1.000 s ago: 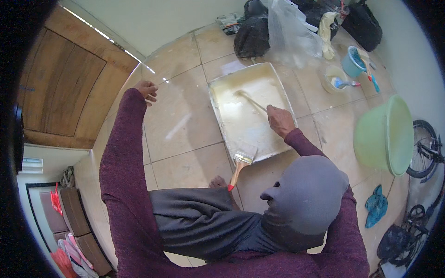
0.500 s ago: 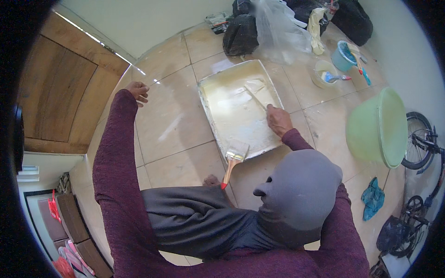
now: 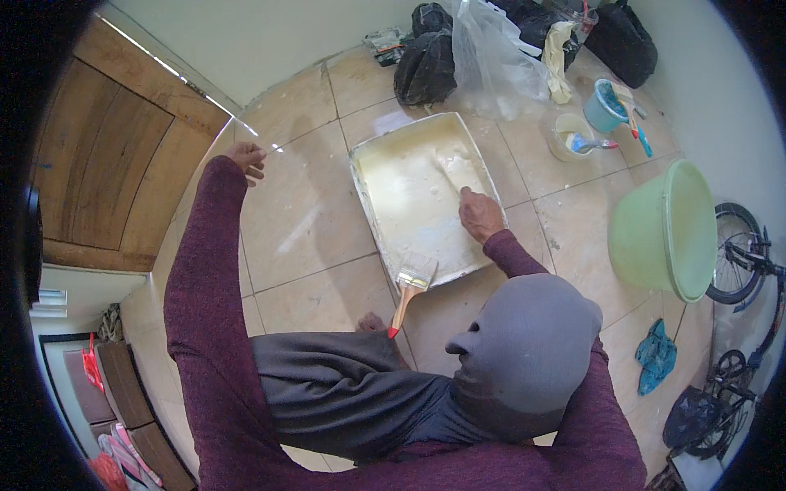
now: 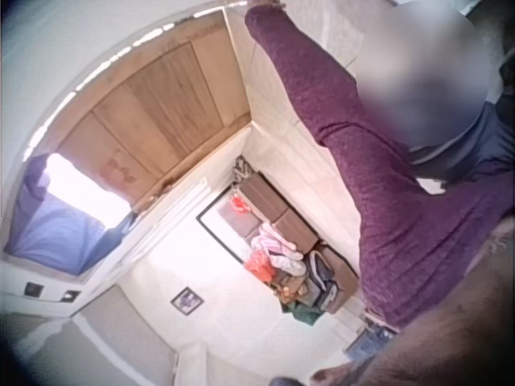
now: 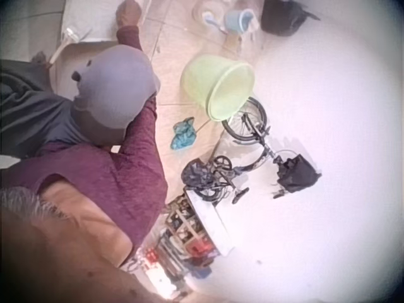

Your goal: The person sits on the floor and mixes paint in a tray, using a brush and pouring liquid from a small green cup into the mixture.

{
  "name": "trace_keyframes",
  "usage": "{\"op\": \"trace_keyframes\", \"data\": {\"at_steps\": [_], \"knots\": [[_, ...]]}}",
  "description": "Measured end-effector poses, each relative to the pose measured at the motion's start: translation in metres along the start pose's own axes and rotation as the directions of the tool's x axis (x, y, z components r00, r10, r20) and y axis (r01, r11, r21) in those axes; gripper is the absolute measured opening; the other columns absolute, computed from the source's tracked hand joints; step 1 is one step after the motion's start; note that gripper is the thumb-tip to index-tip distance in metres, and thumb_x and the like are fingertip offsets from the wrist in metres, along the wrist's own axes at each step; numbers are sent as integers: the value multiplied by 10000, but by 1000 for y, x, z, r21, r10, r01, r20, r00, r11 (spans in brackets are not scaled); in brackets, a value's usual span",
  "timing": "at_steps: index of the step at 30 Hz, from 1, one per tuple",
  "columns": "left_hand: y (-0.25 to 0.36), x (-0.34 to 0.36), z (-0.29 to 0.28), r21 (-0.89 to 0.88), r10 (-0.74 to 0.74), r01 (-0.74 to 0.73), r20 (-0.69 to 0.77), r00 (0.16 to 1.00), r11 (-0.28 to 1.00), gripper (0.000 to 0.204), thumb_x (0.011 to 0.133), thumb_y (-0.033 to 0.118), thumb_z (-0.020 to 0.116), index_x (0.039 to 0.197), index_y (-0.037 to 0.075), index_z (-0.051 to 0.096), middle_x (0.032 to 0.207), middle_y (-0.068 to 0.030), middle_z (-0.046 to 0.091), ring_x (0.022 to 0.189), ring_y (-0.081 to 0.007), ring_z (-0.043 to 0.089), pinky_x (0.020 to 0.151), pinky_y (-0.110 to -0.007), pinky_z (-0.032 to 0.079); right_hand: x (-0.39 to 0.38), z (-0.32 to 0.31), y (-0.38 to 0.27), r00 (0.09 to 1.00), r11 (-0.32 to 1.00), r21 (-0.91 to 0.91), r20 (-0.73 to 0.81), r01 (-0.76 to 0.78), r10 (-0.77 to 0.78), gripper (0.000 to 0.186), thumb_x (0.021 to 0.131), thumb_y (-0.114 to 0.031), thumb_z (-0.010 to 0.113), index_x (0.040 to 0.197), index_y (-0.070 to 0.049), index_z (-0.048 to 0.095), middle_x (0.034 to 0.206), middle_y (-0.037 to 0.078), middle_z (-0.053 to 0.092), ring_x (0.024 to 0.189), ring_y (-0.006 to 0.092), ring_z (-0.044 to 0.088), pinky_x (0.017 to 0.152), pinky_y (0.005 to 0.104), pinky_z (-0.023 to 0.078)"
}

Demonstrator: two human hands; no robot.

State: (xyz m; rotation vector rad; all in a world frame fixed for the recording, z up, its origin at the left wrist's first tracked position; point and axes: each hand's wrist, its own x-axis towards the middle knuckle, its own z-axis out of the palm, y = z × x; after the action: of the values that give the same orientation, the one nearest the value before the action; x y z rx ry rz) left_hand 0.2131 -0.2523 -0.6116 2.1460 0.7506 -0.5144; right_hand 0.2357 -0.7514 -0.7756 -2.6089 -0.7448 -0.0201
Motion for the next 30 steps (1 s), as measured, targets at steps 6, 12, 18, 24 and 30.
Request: {"op": "trace_keyframes", "data": {"at_steps": [6,12,18,24,30], "knots": [[-8,4,-6,-29,8,-8,1,1000,1000,376,867,342,622,1101,64,526,893,-72,573,725,-189,634,609,-378,526,-52,-29,1,999,995,89,30,41,-44,148,832,-117,555,856,15,492,632,249,568,613,412,594,572,467,469],[-19,4,-11,23,-82,81,7,997,996,354,870,349,619,1079,80,524,886,-53,574,713,-178,629,594,-378,516,-116,-42,3,804,530,604,453,-595,386,244,891,-181,575,1058,-7,543,633,169,593,527,294,585,526,410,456],[-15,30,-8,-11,-4,5,21,1000,1000,339,859,342,631,1064,96,520,880,-62,572,725,-203,630,575,-388,512,-169,-50,30,764,700,324,140,-636,629,295,867,-290,647,953,-41,515,599,57,572,529,166,566,508,383,452],[-39,33,-16,-46,-59,60,33,998,997,314,869,328,621,1055,100,511,876,-72,569,694,-221,623,567,-402,516,-151,-202,24,726,665,459,-60,-589,685,212,921,-246,570,921,-34,562,584,23,548,535,82,515,491,266,417],[-29,27,-9,-60,-61,60,-12,998,996,317,877,316,614,1065,84,508,877,-77,571,695,-220,626,569,-396,521,-180,-282,85,594,801,301,-546,-518,590,191,945,-215,533,951,-36,599,654,6,542,534,53,484,476,227,402]]}}
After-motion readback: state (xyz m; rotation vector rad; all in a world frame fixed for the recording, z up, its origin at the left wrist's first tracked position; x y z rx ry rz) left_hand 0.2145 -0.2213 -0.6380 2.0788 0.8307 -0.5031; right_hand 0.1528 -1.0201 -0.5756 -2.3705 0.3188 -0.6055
